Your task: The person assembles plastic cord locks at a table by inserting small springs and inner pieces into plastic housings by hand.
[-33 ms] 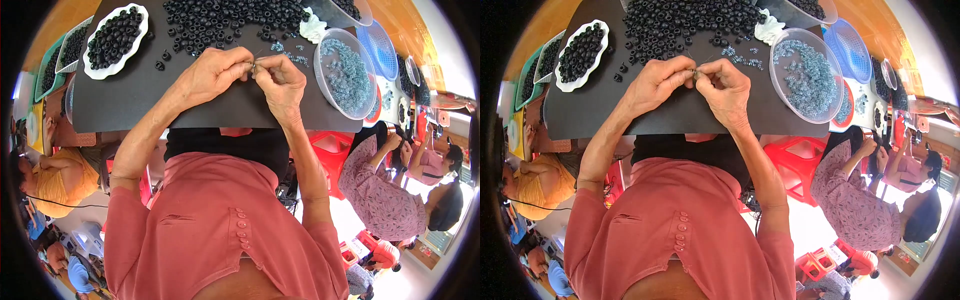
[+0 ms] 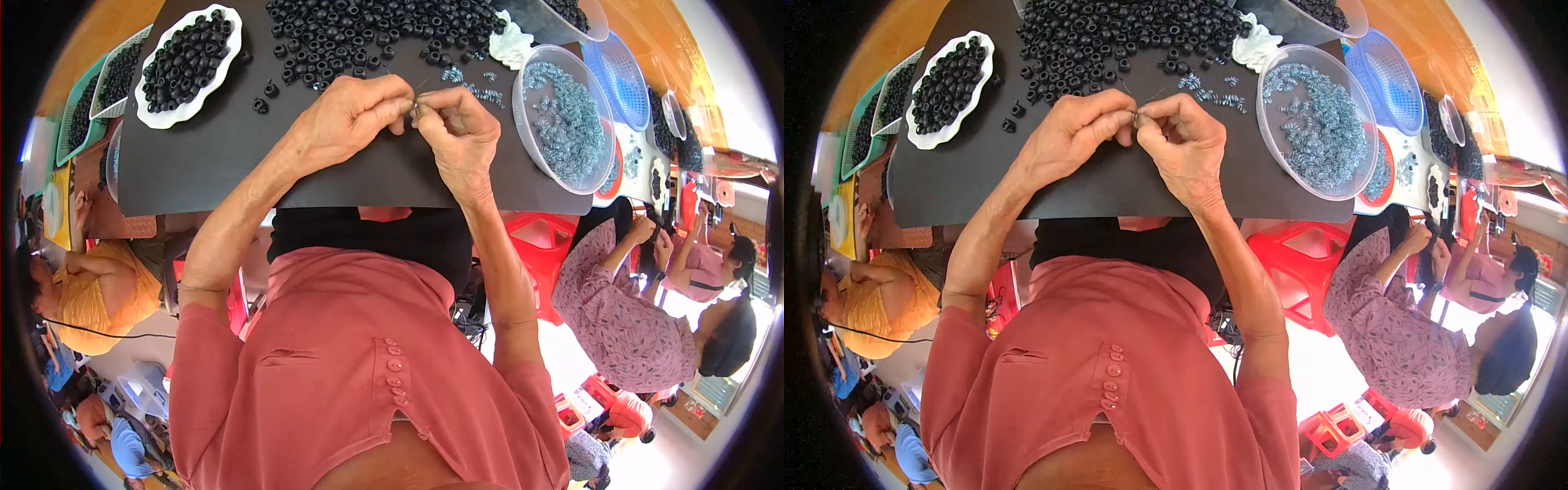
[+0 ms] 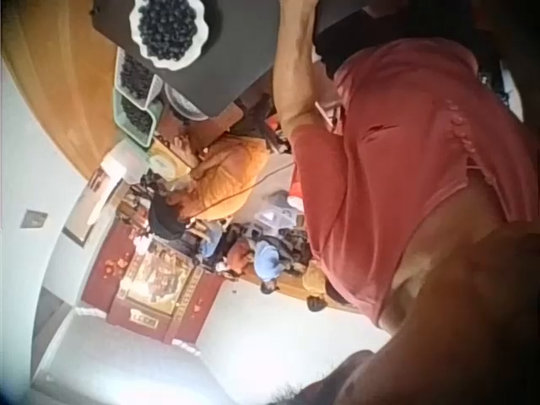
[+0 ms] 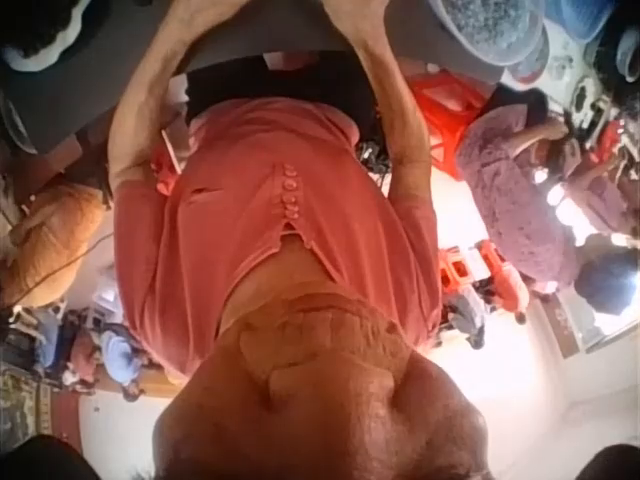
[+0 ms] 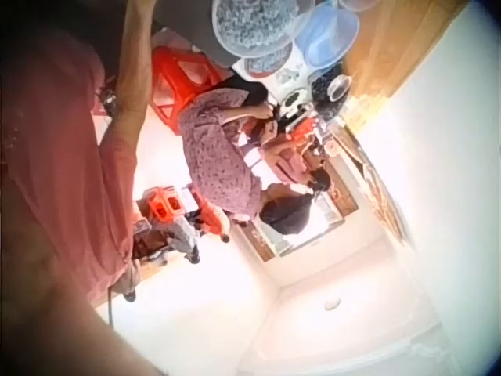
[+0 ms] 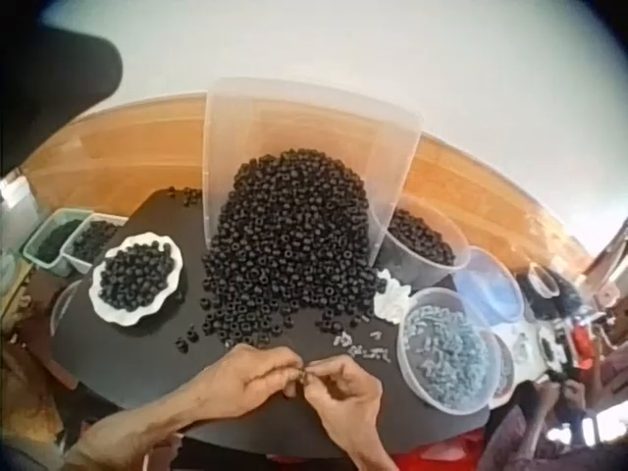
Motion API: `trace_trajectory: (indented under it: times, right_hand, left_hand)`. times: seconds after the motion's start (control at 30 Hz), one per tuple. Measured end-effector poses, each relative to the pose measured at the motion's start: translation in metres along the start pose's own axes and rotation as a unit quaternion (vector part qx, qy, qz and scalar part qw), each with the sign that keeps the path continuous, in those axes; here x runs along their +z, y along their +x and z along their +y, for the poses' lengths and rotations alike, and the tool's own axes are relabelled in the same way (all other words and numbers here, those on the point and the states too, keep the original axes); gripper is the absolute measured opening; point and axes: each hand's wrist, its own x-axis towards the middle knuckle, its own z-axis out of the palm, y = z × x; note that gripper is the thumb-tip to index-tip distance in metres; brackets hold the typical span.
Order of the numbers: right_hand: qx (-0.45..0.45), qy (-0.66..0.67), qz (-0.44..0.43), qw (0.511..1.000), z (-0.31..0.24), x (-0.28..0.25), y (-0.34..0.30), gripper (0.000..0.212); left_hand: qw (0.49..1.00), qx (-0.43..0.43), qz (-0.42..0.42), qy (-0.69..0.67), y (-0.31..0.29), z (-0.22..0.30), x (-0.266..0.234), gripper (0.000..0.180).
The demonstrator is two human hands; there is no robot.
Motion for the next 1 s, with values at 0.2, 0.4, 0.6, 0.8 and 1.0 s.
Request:
trace_trajectory:
  times: [0.2,0.4,0.6,0.8,1.0]
  right_hand:
    - [0.043,0.026,0.005,0.999,0.0069,-0.0060,0.0032,0.005]
    - [0.053,0.028,-0.014,0.998,0.0061,-0.0072,0.0033,0.003]
    - [0.048,0.011,-0.031,0.998,0.0015,-0.0065,0.0019,0.005]
    - [0.029,-0.011,-0.023,0.999,0.0052,-0.0051,0.0003,0.006]
    - [0.018,0.007,-0.021,1.000,0.0064,-0.0054,-0.0003,0.006]
  left_hand:
    - [0.999,-0.043,0.018,-0.025,-0.0057,0.0059,0.0068,0.017]
    - [0.988,0.089,0.039,0.118,-0.0015,-0.0024,0.0062,0.020]
    - [0.984,0.107,0.049,0.134,-0.0047,0.0020,0.0054,0.015]
    - [0.974,0.130,0.064,0.174,-0.0063,0.0018,0.0064,0.016]
    - [0.976,0.131,0.065,0.163,-0.0069,-0.0003,0.0071,0.017]
